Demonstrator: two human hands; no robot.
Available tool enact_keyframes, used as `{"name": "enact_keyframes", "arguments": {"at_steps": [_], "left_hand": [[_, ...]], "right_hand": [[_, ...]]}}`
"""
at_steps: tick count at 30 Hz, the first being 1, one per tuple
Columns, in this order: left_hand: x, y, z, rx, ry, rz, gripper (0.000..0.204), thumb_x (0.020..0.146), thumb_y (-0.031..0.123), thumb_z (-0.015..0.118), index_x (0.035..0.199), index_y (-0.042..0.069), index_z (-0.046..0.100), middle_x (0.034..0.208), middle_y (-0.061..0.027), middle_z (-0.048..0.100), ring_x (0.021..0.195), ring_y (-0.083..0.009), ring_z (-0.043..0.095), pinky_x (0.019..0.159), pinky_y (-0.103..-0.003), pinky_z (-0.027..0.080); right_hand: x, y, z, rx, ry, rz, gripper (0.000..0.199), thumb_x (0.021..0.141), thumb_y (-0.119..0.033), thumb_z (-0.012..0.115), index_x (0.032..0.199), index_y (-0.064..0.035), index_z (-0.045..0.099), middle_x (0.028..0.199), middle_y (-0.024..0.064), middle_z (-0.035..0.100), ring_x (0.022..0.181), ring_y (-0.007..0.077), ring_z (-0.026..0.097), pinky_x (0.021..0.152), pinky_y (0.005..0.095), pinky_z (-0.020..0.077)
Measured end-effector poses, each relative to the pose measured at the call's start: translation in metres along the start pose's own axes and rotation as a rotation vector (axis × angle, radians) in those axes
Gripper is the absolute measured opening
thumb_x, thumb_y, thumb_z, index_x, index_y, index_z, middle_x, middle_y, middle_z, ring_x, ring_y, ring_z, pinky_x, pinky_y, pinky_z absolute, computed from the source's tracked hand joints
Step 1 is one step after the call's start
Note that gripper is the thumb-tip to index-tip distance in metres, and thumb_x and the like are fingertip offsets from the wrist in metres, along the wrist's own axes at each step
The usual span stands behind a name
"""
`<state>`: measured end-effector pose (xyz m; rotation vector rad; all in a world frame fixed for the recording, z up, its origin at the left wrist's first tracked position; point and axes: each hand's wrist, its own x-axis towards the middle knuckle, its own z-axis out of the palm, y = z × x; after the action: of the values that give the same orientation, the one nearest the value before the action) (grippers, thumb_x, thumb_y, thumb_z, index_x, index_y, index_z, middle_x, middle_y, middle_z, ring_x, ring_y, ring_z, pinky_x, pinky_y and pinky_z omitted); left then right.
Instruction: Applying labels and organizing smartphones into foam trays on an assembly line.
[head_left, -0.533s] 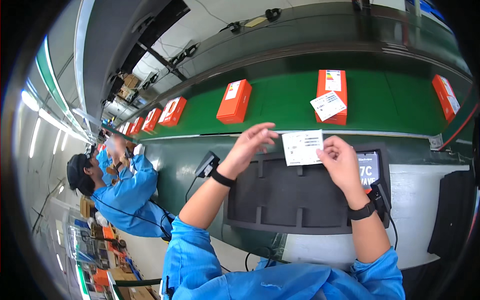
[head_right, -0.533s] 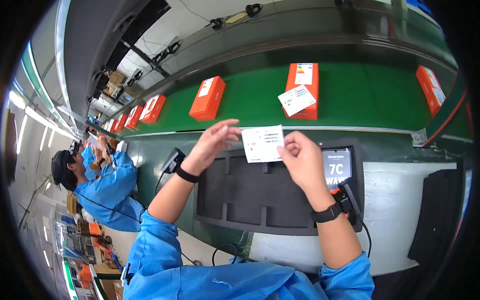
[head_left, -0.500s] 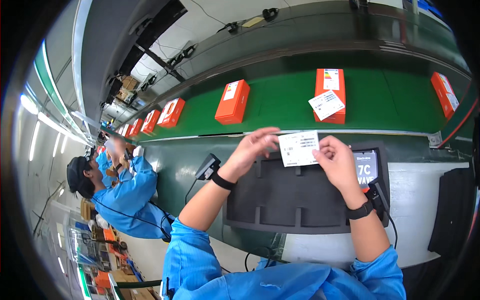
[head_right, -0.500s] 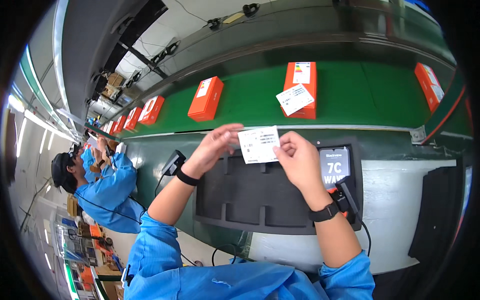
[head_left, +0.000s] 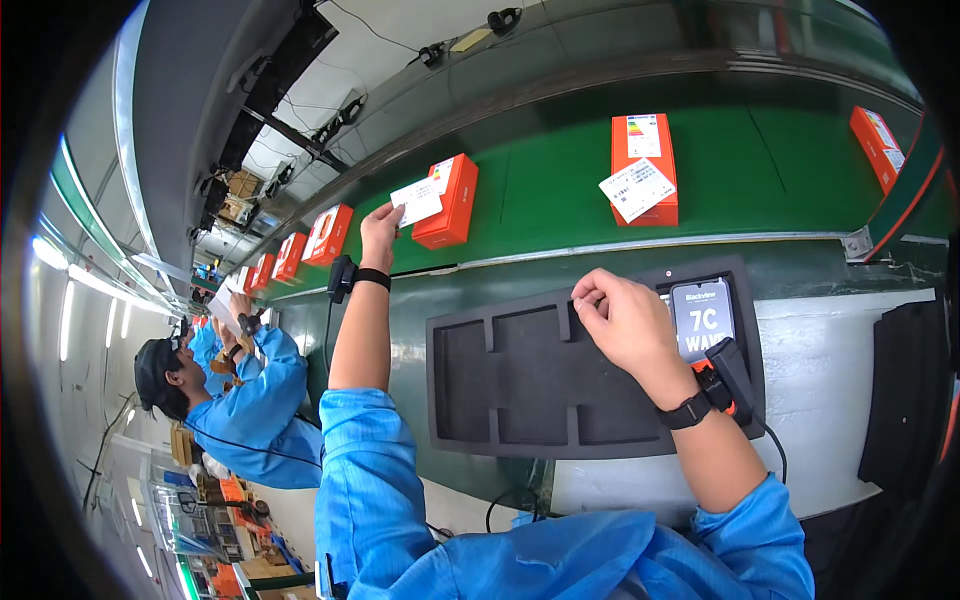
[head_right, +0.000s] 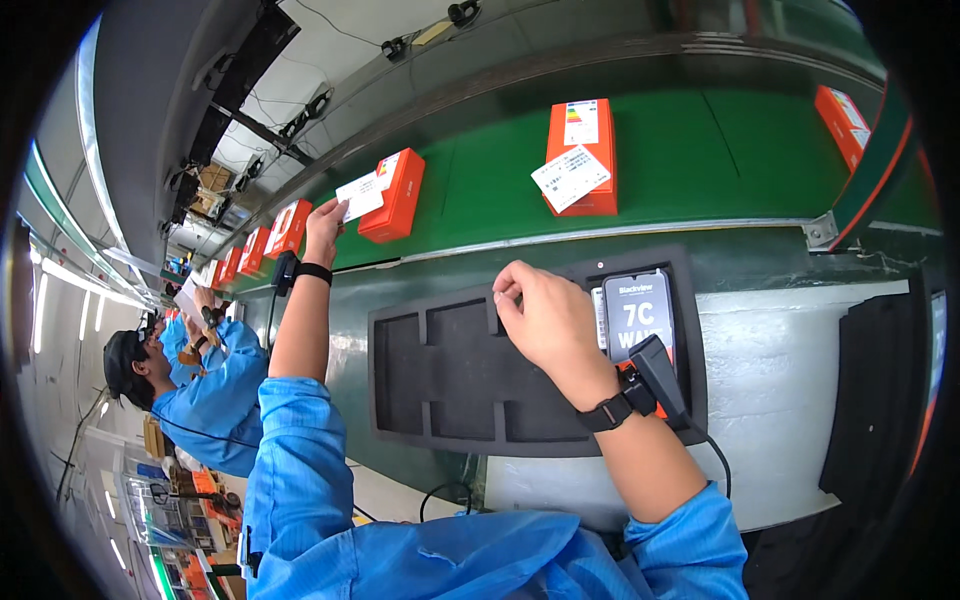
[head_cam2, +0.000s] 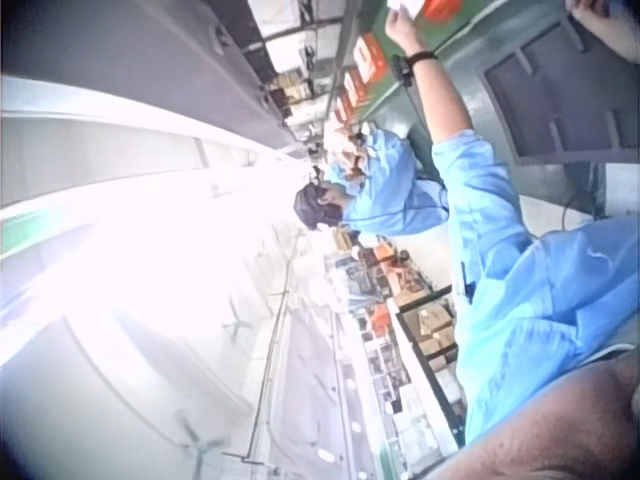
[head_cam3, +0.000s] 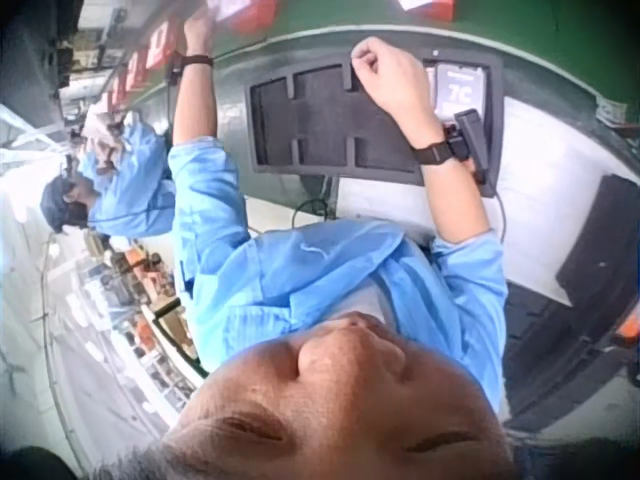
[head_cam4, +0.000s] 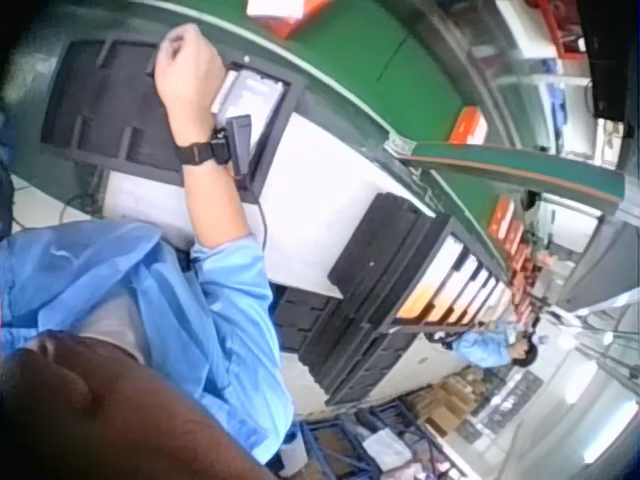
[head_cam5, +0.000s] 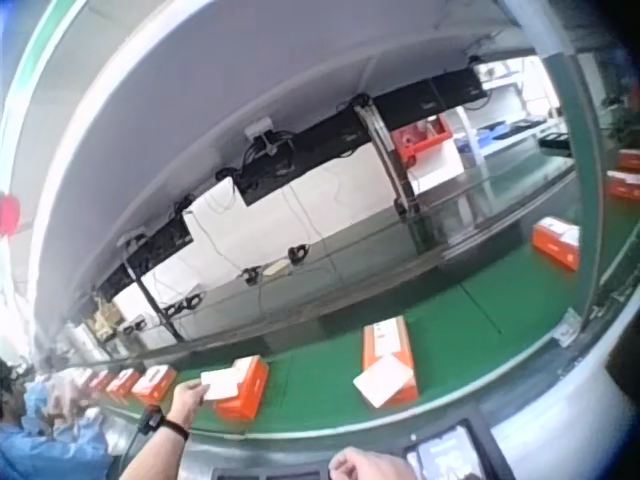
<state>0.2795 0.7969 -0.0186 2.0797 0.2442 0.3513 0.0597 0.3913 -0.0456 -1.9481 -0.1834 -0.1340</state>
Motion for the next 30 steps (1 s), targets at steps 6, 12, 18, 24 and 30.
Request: {"name": "enact_keyframes", "arguments": {"at_steps": [6,12,18,24,30], "left_hand": [[-0.045,0.033,0.03,-0.019,0.186,0.128,0.034,0.092,0.024,0.062,0.116,-0.001,0.064,0.09,-0.0043,0.068,0.073,-0.0083,0.059,0.062,-0.023,0.045],[-0.275,0.08,0.098,-0.456,-0.9,-0.119,0.037,0.096,0.018,0.054,0.127,-0.002,0.054,0.11,-0.0107,0.066,0.092,-0.0178,0.064,0.081,-0.03,0.051],[-0.324,0.098,0.121,-0.578,-1.157,-0.531,0.046,0.1,0.019,0.047,0.139,-0.005,0.041,0.138,-0.0156,0.051,0.119,-0.0208,0.055,0.099,-0.033,0.044],[-0.327,0.105,0.131,-0.572,-1.129,-0.542,0.049,0.1,0.017,0.047,0.139,-0.01,0.036,0.132,-0.0174,0.055,0.118,-0.0209,0.055,0.102,-0.031,0.041],[-0.338,0.105,0.156,-0.421,-1.097,-0.429,0.036,0.099,0.024,0.051,0.124,-0.002,0.058,0.112,-0.0069,0.064,0.1,-0.0116,0.058,0.087,-0.026,0.045]], "right_hand": [[0.006,-0.011,-0.014,-0.004,0.086,0.035,0.007,0.081,-0.015,0.063,0.086,-0.0099,0.063,0.079,0.005,0.069,0.069,0.0257,0.066,0.062,0.0381,0.0501],[0.006,-0.019,-0.081,0.212,0.484,-0.221,0.009,0.086,-0.009,0.061,0.093,-0.0044,0.066,0.076,0.0027,0.066,0.069,0.0116,0.063,0.064,0.0251,0.0485],[0.024,0.055,-0.122,0.28,0.511,-0.144,0.016,0.089,-0.012,0.061,0.096,0.0006,0.067,0.084,0.0045,0.067,0.074,0.0074,0.06,0.067,0.0212,0.0456],[0.018,0.137,-0.119,1.429,0.646,0.165,0.015,0.089,-0.017,0.064,0.094,-0.0034,0.066,0.076,-0.0007,0.058,0.062,0.0073,0.047,0.059,0.0214,0.0401],[0.025,0.121,-0.084,1.121,0.47,0.231,0.017,0.089,-0.02,0.063,0.097,-0.0052,0.066,0.075,-0.0032,0.057,0.062,0.006,0.047,0.06,0.0215,0.0398]]}}
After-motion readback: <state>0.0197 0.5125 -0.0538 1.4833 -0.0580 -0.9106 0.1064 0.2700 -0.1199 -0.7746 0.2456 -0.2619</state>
